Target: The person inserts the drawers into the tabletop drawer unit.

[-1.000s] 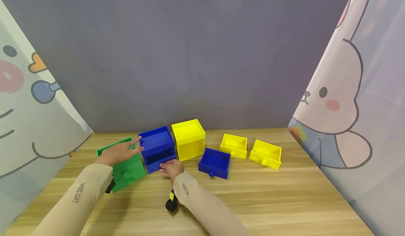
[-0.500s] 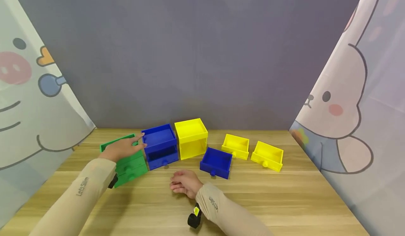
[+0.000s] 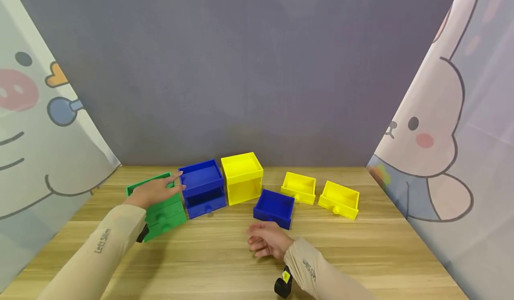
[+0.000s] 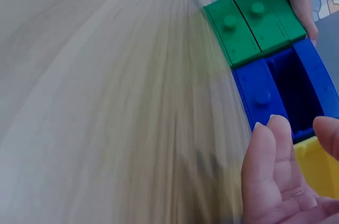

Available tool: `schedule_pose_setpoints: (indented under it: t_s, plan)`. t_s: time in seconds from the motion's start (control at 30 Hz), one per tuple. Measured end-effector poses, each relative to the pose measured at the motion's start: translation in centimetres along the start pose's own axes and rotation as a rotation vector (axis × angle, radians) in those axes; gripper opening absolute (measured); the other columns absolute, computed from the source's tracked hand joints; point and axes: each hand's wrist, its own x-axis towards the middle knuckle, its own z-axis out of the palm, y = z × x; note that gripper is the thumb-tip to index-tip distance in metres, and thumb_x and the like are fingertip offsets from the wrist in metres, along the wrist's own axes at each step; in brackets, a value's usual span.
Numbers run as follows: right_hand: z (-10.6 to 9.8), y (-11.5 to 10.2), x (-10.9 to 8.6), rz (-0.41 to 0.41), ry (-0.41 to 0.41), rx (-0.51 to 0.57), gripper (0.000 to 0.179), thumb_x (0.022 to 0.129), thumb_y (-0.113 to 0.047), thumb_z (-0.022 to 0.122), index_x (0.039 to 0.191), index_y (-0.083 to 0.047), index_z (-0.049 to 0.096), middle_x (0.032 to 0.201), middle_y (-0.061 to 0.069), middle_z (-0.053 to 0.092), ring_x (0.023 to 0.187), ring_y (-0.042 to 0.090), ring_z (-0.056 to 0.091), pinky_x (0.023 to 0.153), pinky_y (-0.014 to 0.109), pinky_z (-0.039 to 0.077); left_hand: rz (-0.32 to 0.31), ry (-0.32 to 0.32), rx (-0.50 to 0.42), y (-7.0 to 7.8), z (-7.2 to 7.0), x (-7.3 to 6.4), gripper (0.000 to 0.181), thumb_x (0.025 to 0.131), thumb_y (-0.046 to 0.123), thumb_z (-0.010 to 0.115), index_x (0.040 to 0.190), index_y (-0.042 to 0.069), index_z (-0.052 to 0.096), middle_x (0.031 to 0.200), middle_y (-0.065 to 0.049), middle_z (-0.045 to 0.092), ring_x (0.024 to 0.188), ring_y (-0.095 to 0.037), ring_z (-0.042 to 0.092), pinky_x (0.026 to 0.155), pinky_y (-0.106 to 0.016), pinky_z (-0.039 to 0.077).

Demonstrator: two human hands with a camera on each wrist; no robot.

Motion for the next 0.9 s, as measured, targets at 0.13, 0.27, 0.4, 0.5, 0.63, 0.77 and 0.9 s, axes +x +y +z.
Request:
schedule_pose_setpoints:
  t_s: [0.13,0.27,0.4,0.5,0.63,0.77,0.9]
  plan:
    - [-1.2,0.0,-0.8,-0.009,0.012,0.005,0.044,0.097,-0.014,0.056,0.13,0.012,0.042,0.076,-0.001,0.065,0.059,0.003,0.064,0.053,0.02,0.052,0.003,-0.001,-0.011,0.1,0.0,0.0,0.078,0.092,0.067,0.036,0.154,0.022,0.023,0.136,-0.024,0.05,0.057,-0.02,0.051,0.044,-0.029,0.024]
    - [-2.3,0.3,-1.4,-0.003,0.027,0.038,0.034,0.098,-0.014,0.053,0.123,0.009,0.046,0.074,-0.002,0.065,0.058,0.003,0.063,0.054,0.02,0.052,0.005,-0.001,-0.018,0.1,-0.1,0.0,0.078,0.092,0.067,0.036,0.154,0.021,0.023,0.133,-0.024,0.053,0.053,-0.019,0.047,0.044,-0.028,0.023]
    - [-3.1,0.9,-1.9,-0.002,0.048,0.087,0.025,0.099,-0.011,0.05,0.116,0.007,0.05,0.072,-0.003,0.065,0.059,0.003,0.063,0.057,0.018,0.052,0.005,-0.007,-0.02,-0.1,0.0,-0.1,0.079,0.092,0.068,0.036,0.154,0.021,0.023,0.137,-0.026,0.049,0.056,-0.019,0.05,0.045,-0.029,0.024]
    - [-3.6,1.3,-2.0,-0.016,0.06,0.144,0.027,0.099,-0.008,0.049,0.118,0.011,0.048,0.071,-0.001,0.066,0.061,0.004,0.064,0.059,0.016,0.052,0.008,-0.002,-0.024,-0.2,0.1,-0.1,0.08,0.092,0.069,0.036,0.154,0.021,0.023,0.135,-0.026,0.05,0.059,-0.02,0.053,0.045,-0.029,0.024]
    - [-4.0,1.6,-2.1,-0.026,0.073,0.22,0.018,0.1,-0.007,0.046,0.108,0.007,0.053,0.069,0.0,0.067,0.06,0.004,0.065,0.06,0.016,0.052,0.018,0.01,-0.028,-0.2,0.2,-0.2,0.081,0.091,0.069,0.036,0.154,0.02,0.024,0.133,-0.025,0.053,0.061,-0.02,0.054,0.045,-0.03,0.024]
    - [-4.3,1.8,-2.1,-0.037,0.064,0.274,0.018,0.101,-0.007,0.042,0.097,0.0,0.058,0.067,0.001,0.067,0.06,0.005,0.066,0.061,0.016,0.052,0.023,0.014,-0.022,-0.1,0.2,-0.1,0.081,0.091,0.07,0.035,0.154,0.021,0.024,0.138,-0.026,0.047,0.064,-0.019,0.055,0.045,-0.03,0.025]
    - [-4.4,2.2,-1.9,-0.043,0.067,0.306,0.021,0.101,-0.008,0.041,0.092,-0.004,0.059,0.067,0.0,0.067,0.06,0.005,0.066,0.061,0.016,0.052,0.024,0.008,-0.028,-0.1,0.3,-0.2,0.08,0.092,0.069,0.036,0.154,0.02,0.024,0.139,-0.027,0.045,0.062,-0.02,0.055,0.044,-0.029,0.024]
